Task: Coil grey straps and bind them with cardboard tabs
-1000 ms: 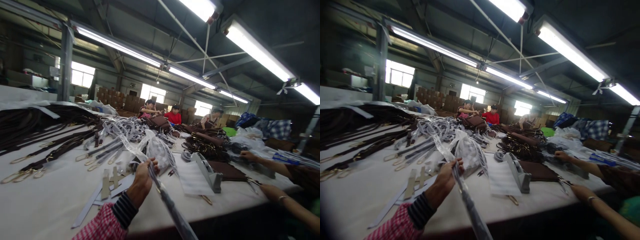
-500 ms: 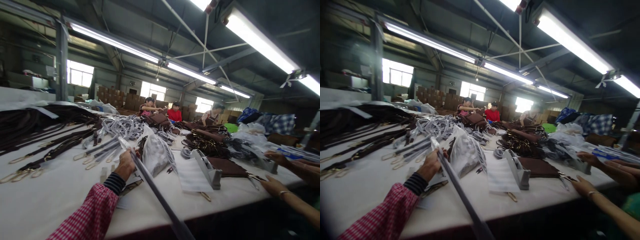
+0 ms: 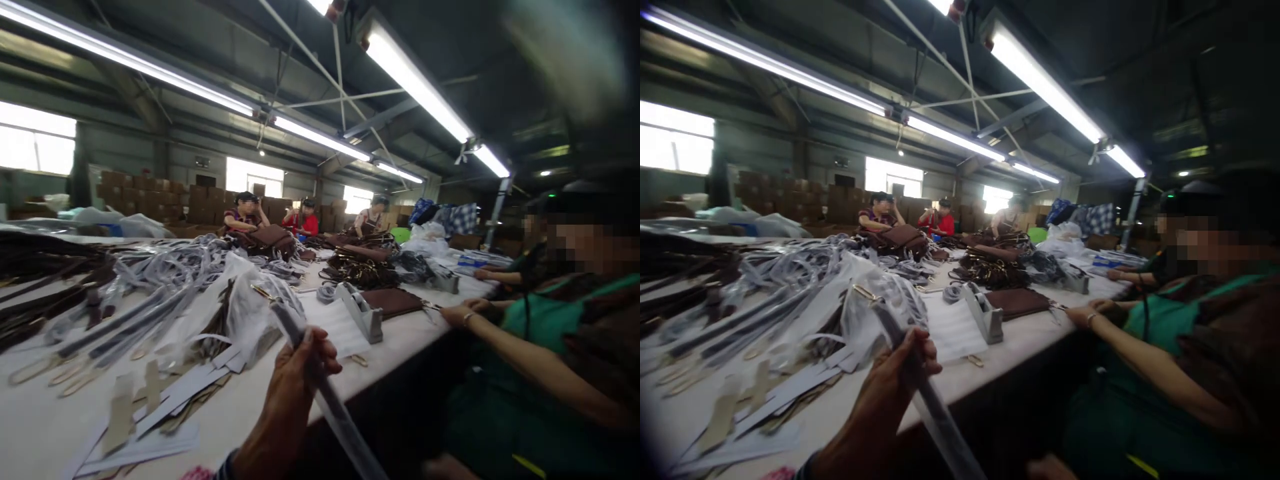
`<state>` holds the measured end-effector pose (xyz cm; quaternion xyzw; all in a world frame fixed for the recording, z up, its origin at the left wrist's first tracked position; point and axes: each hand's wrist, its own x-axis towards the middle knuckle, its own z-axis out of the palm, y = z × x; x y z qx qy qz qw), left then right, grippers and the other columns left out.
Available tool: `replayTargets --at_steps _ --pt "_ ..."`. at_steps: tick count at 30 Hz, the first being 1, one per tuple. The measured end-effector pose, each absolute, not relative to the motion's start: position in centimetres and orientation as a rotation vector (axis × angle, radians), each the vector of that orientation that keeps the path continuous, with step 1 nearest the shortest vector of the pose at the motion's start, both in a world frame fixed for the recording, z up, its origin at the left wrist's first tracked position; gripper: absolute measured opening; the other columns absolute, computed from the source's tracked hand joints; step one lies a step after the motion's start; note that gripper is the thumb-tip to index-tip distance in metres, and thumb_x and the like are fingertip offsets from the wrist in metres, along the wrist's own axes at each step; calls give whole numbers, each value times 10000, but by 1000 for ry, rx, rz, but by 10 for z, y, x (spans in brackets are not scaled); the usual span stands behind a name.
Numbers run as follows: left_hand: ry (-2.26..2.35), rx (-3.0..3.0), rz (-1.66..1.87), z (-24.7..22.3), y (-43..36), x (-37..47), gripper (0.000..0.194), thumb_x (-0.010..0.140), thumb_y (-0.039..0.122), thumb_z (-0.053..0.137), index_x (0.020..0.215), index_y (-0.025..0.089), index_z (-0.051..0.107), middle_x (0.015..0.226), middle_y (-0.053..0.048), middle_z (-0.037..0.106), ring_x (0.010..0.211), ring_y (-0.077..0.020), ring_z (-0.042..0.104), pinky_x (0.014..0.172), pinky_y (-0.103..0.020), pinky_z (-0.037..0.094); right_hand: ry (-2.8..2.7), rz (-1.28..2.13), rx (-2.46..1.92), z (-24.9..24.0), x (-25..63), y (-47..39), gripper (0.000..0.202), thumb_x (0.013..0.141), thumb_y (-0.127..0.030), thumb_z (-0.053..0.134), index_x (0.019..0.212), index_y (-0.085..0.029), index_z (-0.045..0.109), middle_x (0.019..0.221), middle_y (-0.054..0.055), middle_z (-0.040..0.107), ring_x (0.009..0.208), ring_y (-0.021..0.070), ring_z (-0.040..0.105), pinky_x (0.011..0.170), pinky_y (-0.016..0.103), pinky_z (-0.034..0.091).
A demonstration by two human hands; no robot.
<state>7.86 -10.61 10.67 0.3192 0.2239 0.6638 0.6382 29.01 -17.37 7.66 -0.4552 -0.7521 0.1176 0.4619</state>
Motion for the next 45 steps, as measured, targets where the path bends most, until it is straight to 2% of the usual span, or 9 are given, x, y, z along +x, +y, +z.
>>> replayTargets --at_steps 3,6,9,13,16,23,34,39,45 --pt "533 888 1316 97 -130 122 436 822 564 807 955 159 715 851 -75 729 716 -192 684 651 -279 551 -1819 517 -1116 76 282 -177 375 989 -564 603 935 -216 731 771 21 694 643 143 627 569 235 508" --pt "637 1082 1197 98 -132 129 441 905 612 680 923 174 730 753 -47 688 604 -160 615 530 -243 460 -1599 1040 -1051 70 271 -164 556 991 -665 508 881 -156 703 524 -31 511 432 88 414 420 214 298" --pt "694 1266 1288 109 -116 108 397 848 566 749 825 170 735 703 -27 654 596 -144 577 524 -227 441 -1450 1176 -1087 63 281 -157 588 927 -707 580 797 -137 648 452 -82 359 393 53 247 397 224 146" --pt "782 1416 1109 122 -92 71 373 799 512 800 819 142 754 578 2 593 495 -117 503 419 -206 314 -1491 1110 -1182 64 317 -161 598 855 -726 662 668 -177 514 491 -93 294 426 47 233 405 225 137" --pt "783 1486 885 124 -81 55 353 829 477 785 845 125 759 523 20 563 444 -97 480 412 -203 270 -1534 1086 -1231 76 336 -164 572 867 -700 669 690 -172 538 509 -91 297 437 50 246 414 227 138" --pt "673 1461 748 128 -73 42 425 762 312 831 1138 135 740 870 -70 732 624 -153 672 462 -205 393 -1683 1093 -1312 94 348 -164 544 944 -641 607 721 -145 625 513 -41 498 419 59 362 418 213 219" --pt "630 1570 661 123 -79 54 329 736 358 818 959 123 763 700 -50 721 560 -185 679 497 -250 460 -1674 1159 -1267 104 329 -161 539 915 -640 636 709 -142 623 533 -18 551 406 63 390 401 201 244" --pt "599 1727 717 119 -75 45 211 856 361 744 877 151 752 672 -13 687 586 -125 586 525 -211 391 -1643 1108 -1235 114 335 -164 539 920 -609 653 647 -155 555 519 -50 438 440 57 314 415 215 184" --pt "650 1967 837 110 -90 38 321 962 482 641 867 179 690 742 -6 638 694 -156 545 625 -249 407 -1715 1042 -1252 118 340 -165 514 930 -592 655 691 -139 610 545 -43 458 490 68 346 458 225 217"
